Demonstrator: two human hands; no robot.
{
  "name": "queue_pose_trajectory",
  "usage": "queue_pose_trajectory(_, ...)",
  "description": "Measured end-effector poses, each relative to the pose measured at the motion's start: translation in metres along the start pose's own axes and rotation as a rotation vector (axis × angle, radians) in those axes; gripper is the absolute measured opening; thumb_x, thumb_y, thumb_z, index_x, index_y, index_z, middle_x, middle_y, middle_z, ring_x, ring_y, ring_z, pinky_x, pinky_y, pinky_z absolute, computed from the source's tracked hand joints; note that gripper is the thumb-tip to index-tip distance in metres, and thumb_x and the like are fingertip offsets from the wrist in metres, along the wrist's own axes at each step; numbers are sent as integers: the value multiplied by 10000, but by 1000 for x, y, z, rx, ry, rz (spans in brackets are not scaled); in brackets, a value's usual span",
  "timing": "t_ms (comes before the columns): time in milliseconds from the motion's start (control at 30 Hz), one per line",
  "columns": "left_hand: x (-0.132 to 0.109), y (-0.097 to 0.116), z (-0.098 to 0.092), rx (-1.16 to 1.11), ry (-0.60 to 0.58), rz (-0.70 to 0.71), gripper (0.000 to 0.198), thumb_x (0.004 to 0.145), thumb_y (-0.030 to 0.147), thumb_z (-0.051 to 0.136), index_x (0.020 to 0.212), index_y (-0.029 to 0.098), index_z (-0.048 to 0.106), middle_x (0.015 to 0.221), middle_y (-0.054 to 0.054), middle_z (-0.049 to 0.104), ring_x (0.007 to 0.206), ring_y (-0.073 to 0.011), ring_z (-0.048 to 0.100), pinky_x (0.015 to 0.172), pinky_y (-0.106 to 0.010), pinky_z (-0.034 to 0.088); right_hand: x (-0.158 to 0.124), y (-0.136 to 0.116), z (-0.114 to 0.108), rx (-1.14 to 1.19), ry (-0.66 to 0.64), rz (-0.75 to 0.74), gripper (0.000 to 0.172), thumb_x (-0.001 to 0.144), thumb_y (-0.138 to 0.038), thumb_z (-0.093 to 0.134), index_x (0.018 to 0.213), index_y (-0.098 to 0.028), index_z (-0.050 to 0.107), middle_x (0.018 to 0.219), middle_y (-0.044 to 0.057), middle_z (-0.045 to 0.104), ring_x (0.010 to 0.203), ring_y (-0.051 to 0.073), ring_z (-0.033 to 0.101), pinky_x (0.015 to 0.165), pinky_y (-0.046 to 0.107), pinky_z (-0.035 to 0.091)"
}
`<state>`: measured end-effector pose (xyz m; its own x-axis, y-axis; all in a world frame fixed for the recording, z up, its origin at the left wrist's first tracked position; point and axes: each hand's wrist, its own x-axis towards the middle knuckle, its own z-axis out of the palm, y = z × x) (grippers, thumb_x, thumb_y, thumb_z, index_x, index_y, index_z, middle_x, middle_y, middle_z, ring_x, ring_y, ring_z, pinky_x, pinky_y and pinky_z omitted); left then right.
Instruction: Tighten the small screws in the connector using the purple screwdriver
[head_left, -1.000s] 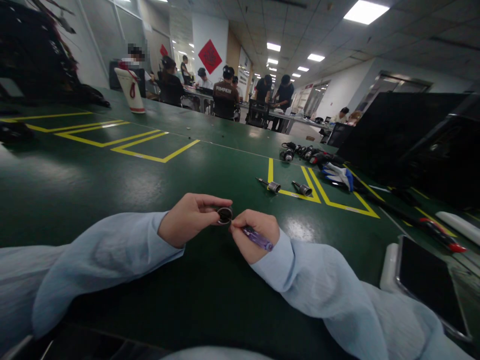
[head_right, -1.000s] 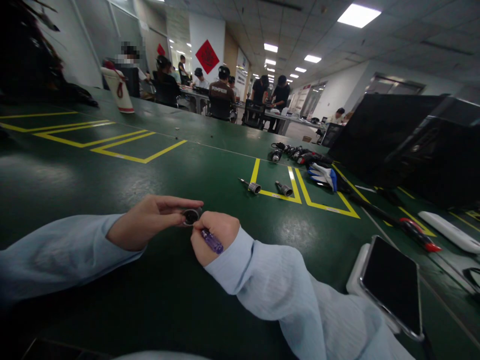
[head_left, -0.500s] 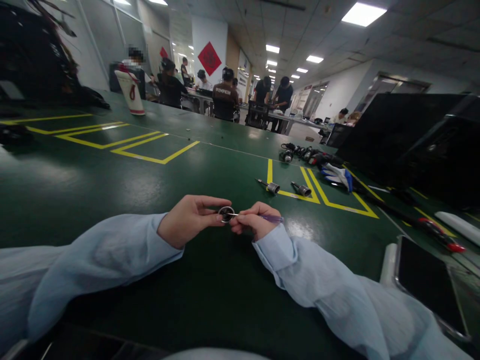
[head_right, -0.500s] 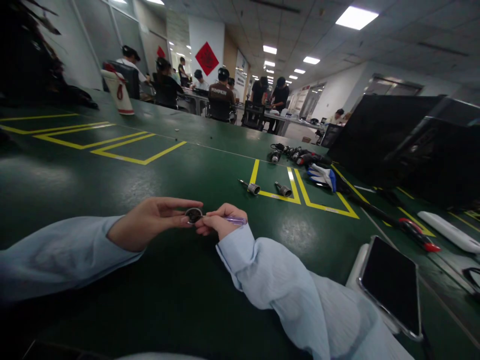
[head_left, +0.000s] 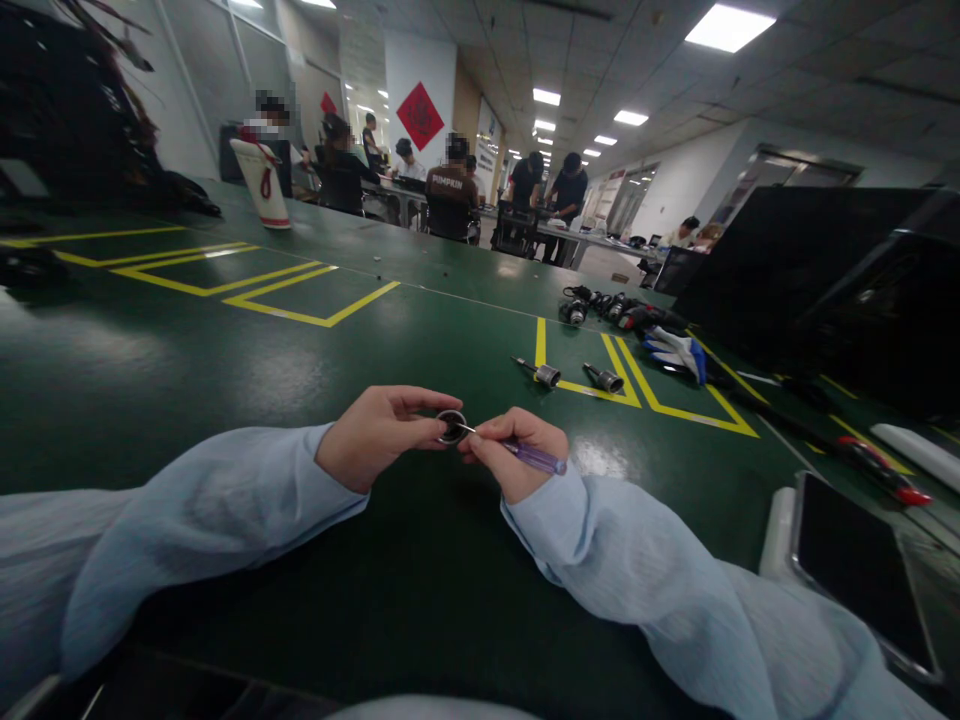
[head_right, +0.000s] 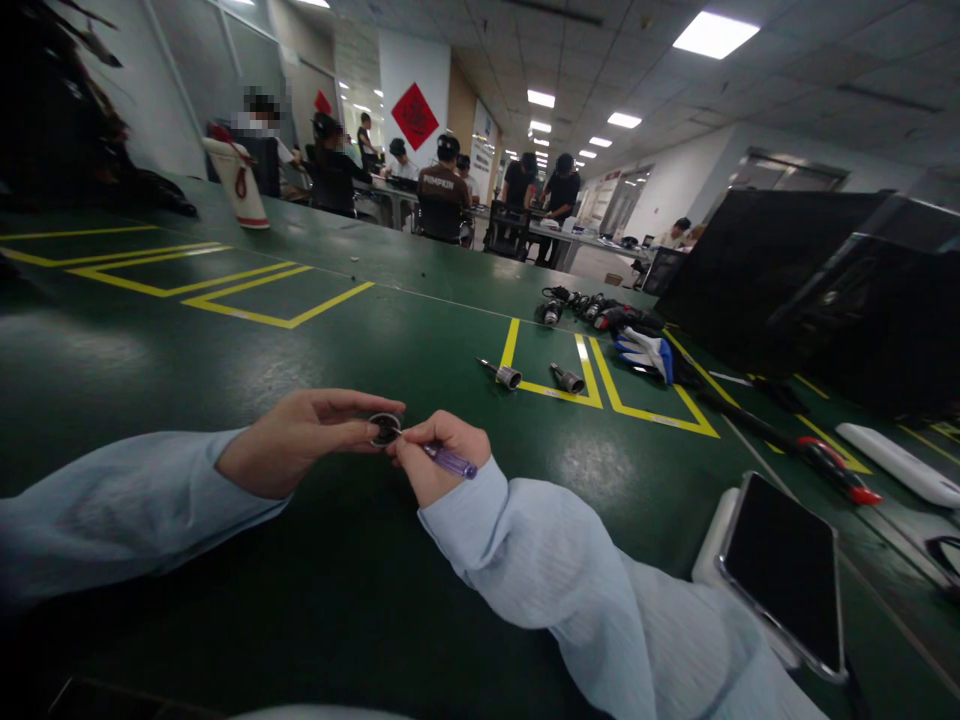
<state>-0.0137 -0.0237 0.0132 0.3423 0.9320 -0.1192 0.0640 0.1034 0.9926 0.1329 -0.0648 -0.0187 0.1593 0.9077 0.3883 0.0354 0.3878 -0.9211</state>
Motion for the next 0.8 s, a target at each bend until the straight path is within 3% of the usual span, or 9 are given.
queue_pose_trajectory(200,-2,1,1,101,36,54,260,588,146,662,845,121,688,683,-37,713,642,-179,670,683,-309,558,-3,0,-4,-316,-94,-291,107,693,-128,566,601,-179,543,597,16,646,538,127,622,532,238,496)
queue_pose_trajectory(400,-4,2,3,177,70,91,277,594,135,615,856,99,700,779,-67,725,694,-200,674,682,-314,561,-6,-12,-9,-861,-401,-869,169,744,-106,471,595,-167,523,606,45,610,546,133,549,541,257,425)
queue_pose_trajectory(467,-5,3,4,200,80,99,278,593,134,609,853,101,703,790,-65,727,703,-200,675,681,-311,562,-6,-11,-9,-934,-436,-898,175,751,-123,468,589,-172,509,604,44,596,538,132,527,531,258,407)
queue_pose_trajectory(633,-5,3,3,189,72,94,266,589,125,606,835,108,706,786,-57,728,722,-194,676,683,-295,564,-5,1,-13,-788,-383,-770,108,755,-137,473,667,-188,509,649,26,594,612,122,559,604,236,440)
queue_pose_trajectory(800,-4,3,3,154,54,79,269,599,131,610,851,110,702,789,-60,726,688,-189,675,666,-300,566,-6,0,-14,-751,-400,-772,128,764,-130,465,662,-192,513,660,27,600,632,123,578,613,239,452)
